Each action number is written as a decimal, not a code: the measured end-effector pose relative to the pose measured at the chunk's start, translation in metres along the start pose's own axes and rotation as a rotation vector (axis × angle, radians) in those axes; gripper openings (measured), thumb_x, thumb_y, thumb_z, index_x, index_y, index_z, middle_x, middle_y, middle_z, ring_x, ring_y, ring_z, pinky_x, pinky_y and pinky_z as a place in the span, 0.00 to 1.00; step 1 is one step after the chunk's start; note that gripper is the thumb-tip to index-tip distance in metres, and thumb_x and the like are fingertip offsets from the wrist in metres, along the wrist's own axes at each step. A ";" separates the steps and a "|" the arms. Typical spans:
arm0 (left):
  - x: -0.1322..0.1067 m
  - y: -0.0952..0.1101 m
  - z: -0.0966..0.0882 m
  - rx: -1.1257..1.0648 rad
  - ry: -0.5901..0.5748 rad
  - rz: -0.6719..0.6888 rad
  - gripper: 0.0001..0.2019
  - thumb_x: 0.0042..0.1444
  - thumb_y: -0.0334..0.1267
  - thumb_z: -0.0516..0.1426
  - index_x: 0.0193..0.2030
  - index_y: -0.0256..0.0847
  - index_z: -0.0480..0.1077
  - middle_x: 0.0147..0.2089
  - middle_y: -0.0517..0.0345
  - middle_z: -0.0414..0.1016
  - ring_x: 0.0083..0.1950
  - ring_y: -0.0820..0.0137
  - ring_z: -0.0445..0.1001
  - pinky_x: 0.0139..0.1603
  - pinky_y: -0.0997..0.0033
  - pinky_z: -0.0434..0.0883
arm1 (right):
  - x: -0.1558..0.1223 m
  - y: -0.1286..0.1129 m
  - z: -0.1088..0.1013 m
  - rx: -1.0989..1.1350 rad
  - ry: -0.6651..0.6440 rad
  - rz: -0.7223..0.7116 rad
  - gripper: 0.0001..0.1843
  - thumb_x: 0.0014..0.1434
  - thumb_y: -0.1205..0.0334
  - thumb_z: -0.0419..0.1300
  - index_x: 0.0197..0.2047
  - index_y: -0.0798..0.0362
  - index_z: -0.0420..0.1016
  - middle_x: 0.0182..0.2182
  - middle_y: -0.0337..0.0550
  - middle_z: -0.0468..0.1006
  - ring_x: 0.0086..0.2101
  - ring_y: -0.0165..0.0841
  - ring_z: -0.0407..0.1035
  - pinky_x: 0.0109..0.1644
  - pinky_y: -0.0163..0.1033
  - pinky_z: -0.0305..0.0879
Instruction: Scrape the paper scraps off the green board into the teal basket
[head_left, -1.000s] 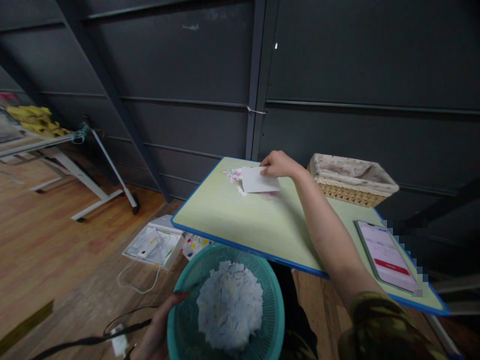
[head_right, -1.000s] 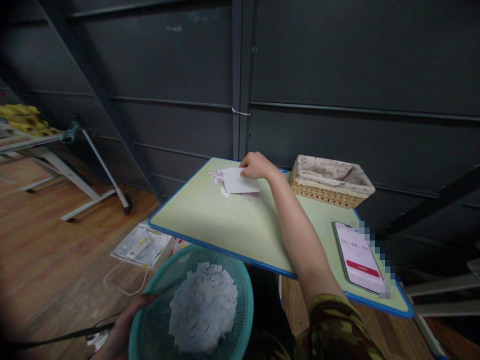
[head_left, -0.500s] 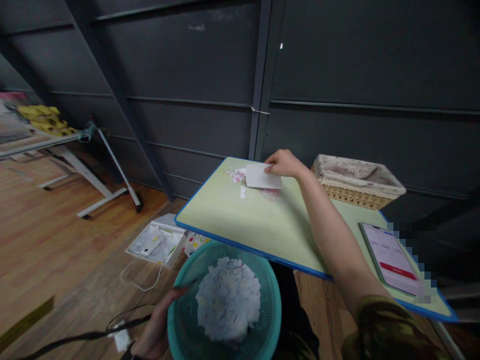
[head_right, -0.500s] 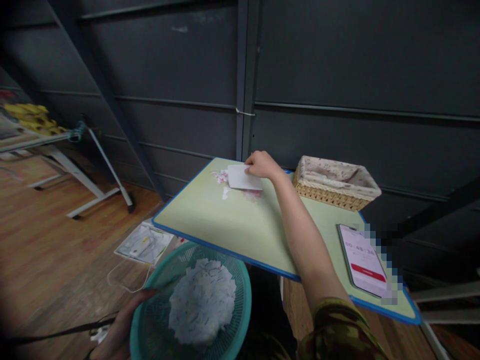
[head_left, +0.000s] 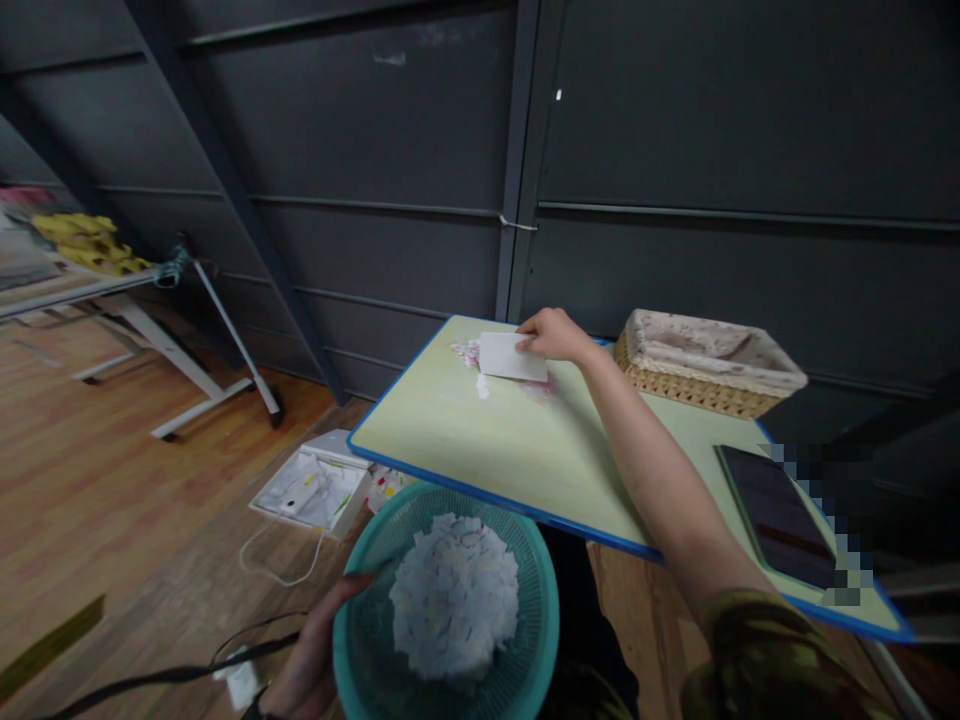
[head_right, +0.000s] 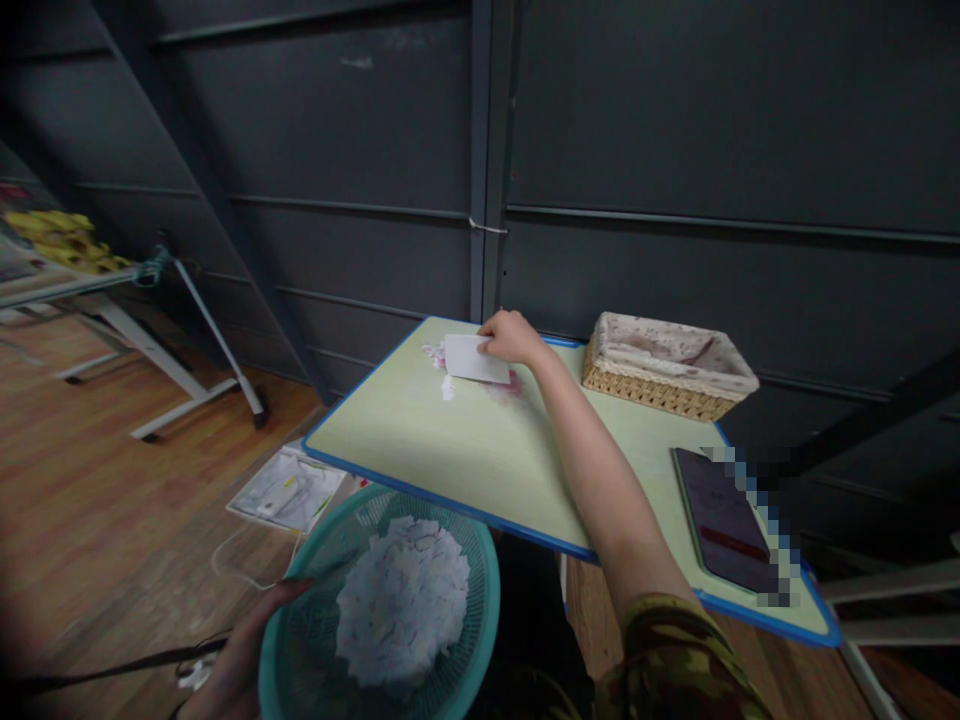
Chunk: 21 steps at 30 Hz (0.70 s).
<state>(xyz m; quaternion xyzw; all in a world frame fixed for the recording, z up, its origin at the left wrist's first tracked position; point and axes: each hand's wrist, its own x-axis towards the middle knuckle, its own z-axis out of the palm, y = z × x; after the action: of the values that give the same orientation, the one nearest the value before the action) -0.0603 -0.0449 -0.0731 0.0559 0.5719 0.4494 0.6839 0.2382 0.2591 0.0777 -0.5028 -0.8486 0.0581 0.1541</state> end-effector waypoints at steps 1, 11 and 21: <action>-0.001 0.001 0.001 -0.008 0.008 -0.011 0.06 0.50 0.37 0.62 0.36 0.43 0.75 0.30 0.55 0.86 0.46 0.52 0.82 0.48 0.58 0.76 | 0.000 0.000 0.001 0.017 0.002 -0.002 0.17 0.49 0.67 0.61 0.43 0.61 0.83 0.33 0.47 0.82 0.33 0.33 0.70 0.39 0.36 0.61; -0.010 0.010 0.017 -0.038 0.020 0.011 0.09 0.51 0.34 0.60 0.38 0.34 0.78 0.31 0.48 0.86 0.40 0.55 0.83 0.45 0.62 0.77 | -0.011 -0.001 0.003 0.108 0.009 0.005 0.15 0.52 0.64 0.60 0.42 0.60 0.83 0.29 0.42 0.80 0.30 0.32 0.69 0.34 0.34 0.58; -0.012 0.013 0.031 0.036 0.038 0.084 0.09 0.53 0.30 0.58 0.40 0.34 0.78 0.31 0.49 0.85 0.39 0.55 0.83 0.37 0.62 0.77 | -0.078 -0.045 0.038 -0.092 0.046 -0.108 0.13 0.59 0.67 0.52 0.33 0.54 0.79 0.29 0.46 0.81 0.29 0.33 0.69 0.35 0.35 0.52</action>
<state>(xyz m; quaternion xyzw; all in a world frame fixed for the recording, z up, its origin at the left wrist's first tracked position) -0.0410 -0.0316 -0.0458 0.0839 0.5898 0.4684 0.6524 0.2230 0.1710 0.0375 -0.4639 -0.8725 -0.0009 0.1531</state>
